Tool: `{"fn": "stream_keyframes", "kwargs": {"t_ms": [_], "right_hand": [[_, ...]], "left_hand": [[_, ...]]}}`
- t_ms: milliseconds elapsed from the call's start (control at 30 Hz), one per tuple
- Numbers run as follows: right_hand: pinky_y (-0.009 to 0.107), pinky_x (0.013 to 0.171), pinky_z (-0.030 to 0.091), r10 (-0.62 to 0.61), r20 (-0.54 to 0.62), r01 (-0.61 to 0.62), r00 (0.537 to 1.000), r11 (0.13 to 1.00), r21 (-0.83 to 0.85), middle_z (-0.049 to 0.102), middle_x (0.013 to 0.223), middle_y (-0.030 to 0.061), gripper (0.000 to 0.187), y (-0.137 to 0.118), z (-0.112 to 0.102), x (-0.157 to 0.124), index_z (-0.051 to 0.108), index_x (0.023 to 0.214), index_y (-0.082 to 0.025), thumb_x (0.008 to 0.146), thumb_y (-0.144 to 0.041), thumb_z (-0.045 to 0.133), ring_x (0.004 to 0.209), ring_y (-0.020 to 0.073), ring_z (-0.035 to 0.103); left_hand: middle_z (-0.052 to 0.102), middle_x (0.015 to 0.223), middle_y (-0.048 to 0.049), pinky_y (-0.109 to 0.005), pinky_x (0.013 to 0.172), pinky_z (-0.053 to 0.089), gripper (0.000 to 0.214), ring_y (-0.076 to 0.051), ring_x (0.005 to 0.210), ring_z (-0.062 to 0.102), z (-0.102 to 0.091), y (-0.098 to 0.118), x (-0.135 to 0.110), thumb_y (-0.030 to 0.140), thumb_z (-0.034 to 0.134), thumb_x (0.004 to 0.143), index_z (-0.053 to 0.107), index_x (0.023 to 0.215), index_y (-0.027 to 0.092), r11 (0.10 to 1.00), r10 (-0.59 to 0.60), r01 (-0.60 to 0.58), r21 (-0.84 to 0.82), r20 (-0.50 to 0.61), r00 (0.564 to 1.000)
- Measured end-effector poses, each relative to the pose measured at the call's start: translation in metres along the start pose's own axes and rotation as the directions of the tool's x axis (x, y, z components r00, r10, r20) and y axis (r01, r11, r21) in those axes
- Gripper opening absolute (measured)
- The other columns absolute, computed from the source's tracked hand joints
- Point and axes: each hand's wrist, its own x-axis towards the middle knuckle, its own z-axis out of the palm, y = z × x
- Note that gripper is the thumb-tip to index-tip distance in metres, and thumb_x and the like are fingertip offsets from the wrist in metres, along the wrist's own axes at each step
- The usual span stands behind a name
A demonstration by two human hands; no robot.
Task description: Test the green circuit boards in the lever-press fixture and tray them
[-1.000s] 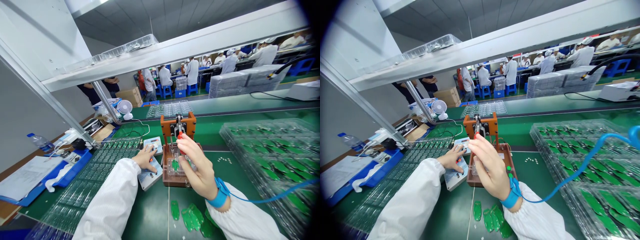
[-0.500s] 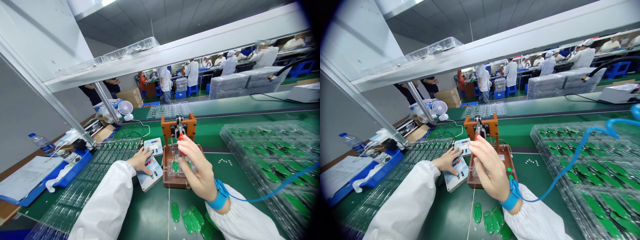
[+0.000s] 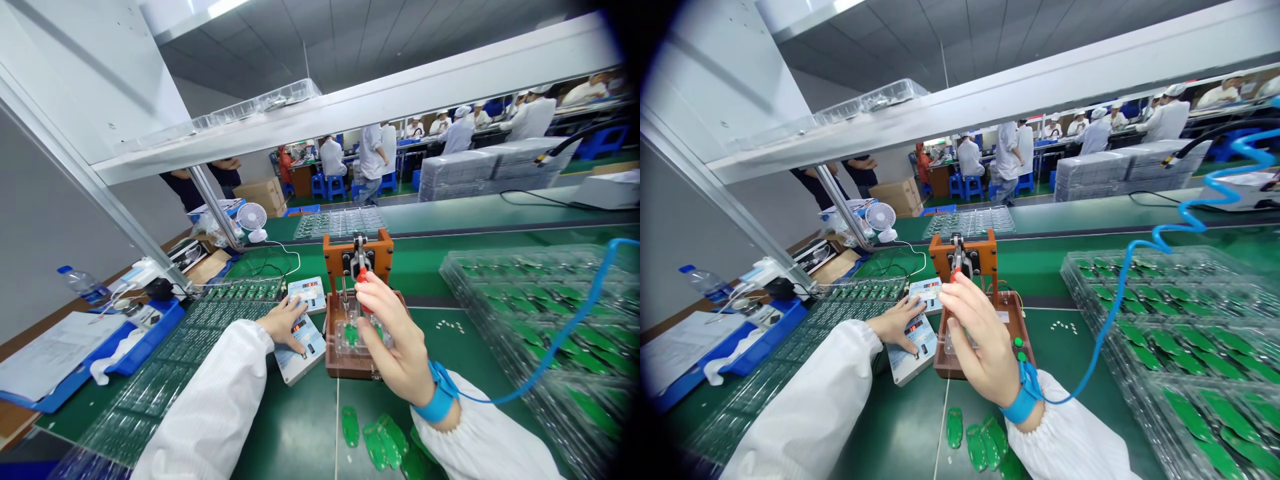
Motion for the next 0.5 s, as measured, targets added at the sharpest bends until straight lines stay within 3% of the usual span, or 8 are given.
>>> {"fn": "stream_keyframes", "kwargs": {"t_ms": [167,267,300,367,433,467,500], "right_hand": [[0.045,0.123,0.046,0.000,0.002,0.000,1.000,1.000,-0.005,0.060,0.150,0.0019,0.066,-0.001,0.001,0.000,0.050,0.150,-0.031,0.093,0.002,0.055,0.151,0.0226,0.044],[0.046,0.123,0.046,0.006,0.003,-0.006,1.000,1.000,-0.002,0.059,0.150,0.0023,0.066,-0.002,0.001,0.000,0.050,0.150,-0.031,0.093,0.002,0.055,0.151,0.0235,0.044],[0.046,0.122,0.046,0.009,0.005,-0.009,1.000,1.000,0.000,0.059,0.150,0.0025,0.066,-0.002,0.001,0.000,0.050,0.150,-0.031,0.093,0.002,0.055,0.151,0.0238,0.044],[0.047,0.122,0.047,0.013,0.005,-0.013,1.000,1.000,0.001,0.060,0.150,0.0029,0.066,-0.002,0.001,0.000,0.050,0.150,-0.031,0.093,0.002,0.055,0.151,0.0243,0.044],[0.048,0.122,0.047,0.014,0.002,-0.014,1.000,1.000,-0.002,0.060,0.149,0.0032,0.065,-0.001,0.001,0.000,0.051,0.150,-0.031,0.093,0.002,0.055,0.150,0.0250,0.045],[0.049,0.121,0.048,0.012,0.000,-0.012,1.000,1.000,-0.006,0.061,0.149,0.0034,0.065,-0.001,0.001,-0.001,0.051,0.150,-0.031,0.093,0.002,0.055,0.150,0.0255,0.045],[0.050,0.121,0.048,0.010,-0.001,-0.010,1.000,1.000,-0.010,0.061,0.149,0.0035,0.066,-0.001,0.001,-0.001,0.050,0.150,-0.031,0.093,0.001,0.055,0.150,0.0261,0.046]], "left_hand": [[-0.009,0.172,-0.0116,-0.061,0.127,0.009,0.145,-0.045,0.156,-0.015,0.000,0.005,0.005,0.073,0.086,0.054,0.012,0.167,0.021,0.999,-0.021,0.020,0.031,0.024,1.000],[-0.011,0.172,-0.0117,-0.060,0.127,0.012,0.141,-0.045,0.156,-0.014,-0.010,0.017,-0.008,0.065,0.091,0.053,0.018,0.166,0.021,0.998,-0.056,0.056,0.039,-0.006,0.998],[-0.003,0.173,-0.0143,-0.058,0.127,0.016,0.136,-0.046,0.157,-0.006,-0.016,0.023,-0.017,0.060,0.092,0.053,0.026,0.164,0.019,0.998,-0.060,0.061,0.024,-0.043,0.997],[0.032,0.166,-0.0181,-0.053,0.122,0.031,0.108,-0.045,0.152,0.028,-0.024,0.042,-0.040,0.050,0.094,0.057,0.051,0.150,0.018,0.998,-0.057,0.054,-0.024,-0.145,0.988],[0.071,0.129,-0.0085,-0.044,0.105,0.049,0.059,-0.034,0.121,0.064,-0.022,0.070,-0.065,0.044,0.087,0.070,0.070,0.123,0.023,0.998,-0.016,0.003,-0.070,-0.183,0.983],[0.076,0.113,-0.0016,-0.040,0.097,0.053,0.040,-0.028,0.108,0.070,-0.015,0.087,-0.074,0.042,0.083,0.075,0.073,0.111,0.027,0.994,0.036,-0.055,-0.095,-0.190,0.981],[0.077,0.101,0.0009,-0.038,0.090,0.054,0.027,-0.026,0.098,0.072,-0.004,0.107,-0.082,0.040,0.082,0.076,0.074,0.099,0.028,0.966,0.177,-0.210,-0.150,-0.205,0.963]]}}
